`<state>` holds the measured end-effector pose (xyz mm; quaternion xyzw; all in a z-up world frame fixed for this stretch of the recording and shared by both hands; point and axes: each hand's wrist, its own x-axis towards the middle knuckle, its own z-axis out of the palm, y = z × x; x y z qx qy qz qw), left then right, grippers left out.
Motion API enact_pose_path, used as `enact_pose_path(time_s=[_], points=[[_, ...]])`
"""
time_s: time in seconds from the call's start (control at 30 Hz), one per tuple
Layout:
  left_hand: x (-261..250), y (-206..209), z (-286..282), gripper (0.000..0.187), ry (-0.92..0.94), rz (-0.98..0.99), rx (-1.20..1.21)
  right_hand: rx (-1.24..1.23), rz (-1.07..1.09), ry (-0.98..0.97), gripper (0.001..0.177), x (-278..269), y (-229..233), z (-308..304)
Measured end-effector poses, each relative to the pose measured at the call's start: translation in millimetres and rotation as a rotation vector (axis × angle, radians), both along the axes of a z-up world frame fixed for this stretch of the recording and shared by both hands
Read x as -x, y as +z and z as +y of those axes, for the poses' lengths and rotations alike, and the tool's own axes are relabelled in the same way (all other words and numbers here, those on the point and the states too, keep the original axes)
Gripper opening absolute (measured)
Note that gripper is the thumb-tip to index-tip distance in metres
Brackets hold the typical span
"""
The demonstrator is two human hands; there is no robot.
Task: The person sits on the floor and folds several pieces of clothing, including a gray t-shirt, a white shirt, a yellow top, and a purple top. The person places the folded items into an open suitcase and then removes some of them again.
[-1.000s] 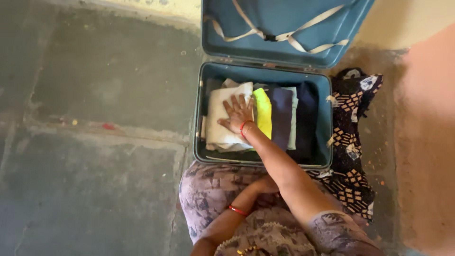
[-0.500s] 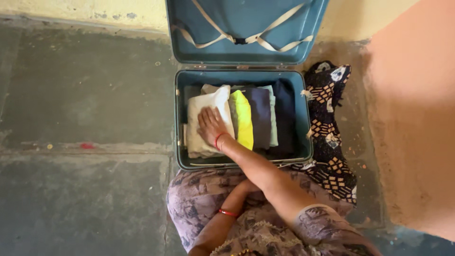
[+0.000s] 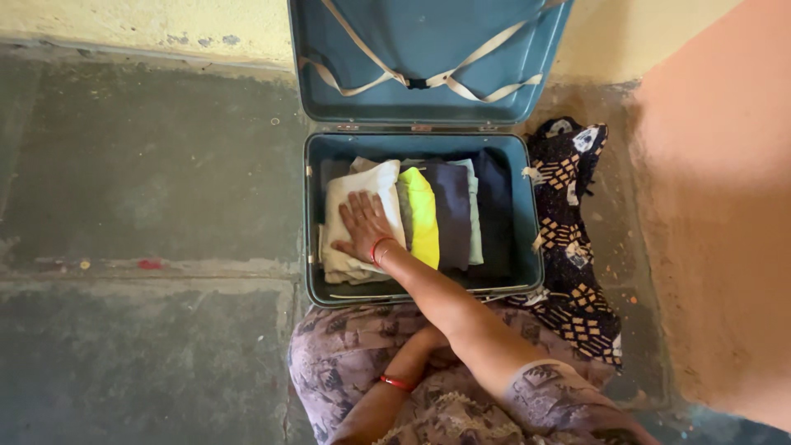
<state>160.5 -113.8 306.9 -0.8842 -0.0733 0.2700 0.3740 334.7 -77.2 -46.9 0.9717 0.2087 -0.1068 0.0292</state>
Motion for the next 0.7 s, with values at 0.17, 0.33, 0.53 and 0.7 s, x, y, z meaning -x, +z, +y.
enact_pose_path(time_s=[0.17, 0.33, 0.53, 0.7], points=[[9, -11, 9, 0.061, -0.077, 0.001, 0.159, -0.011, -0.003, -0.014, 0.097, -2, -18, -4], [16, -58, 16, 0.059, -0.222, 0.051, 0.558, -0.059, -0.087, 0.002, 0.093, 9, -40, -10], [9, -190, 13, 0.056, -0.307, 0.208, 1.392, -0.019, -0.07, 0.108, 0.097, 38, -49, -27], [17, -309, -9, 0.053, -0.116, 0.388, 2.082, 0.059, 0.153, 0.209, 0.105, 42, -38, -43]])
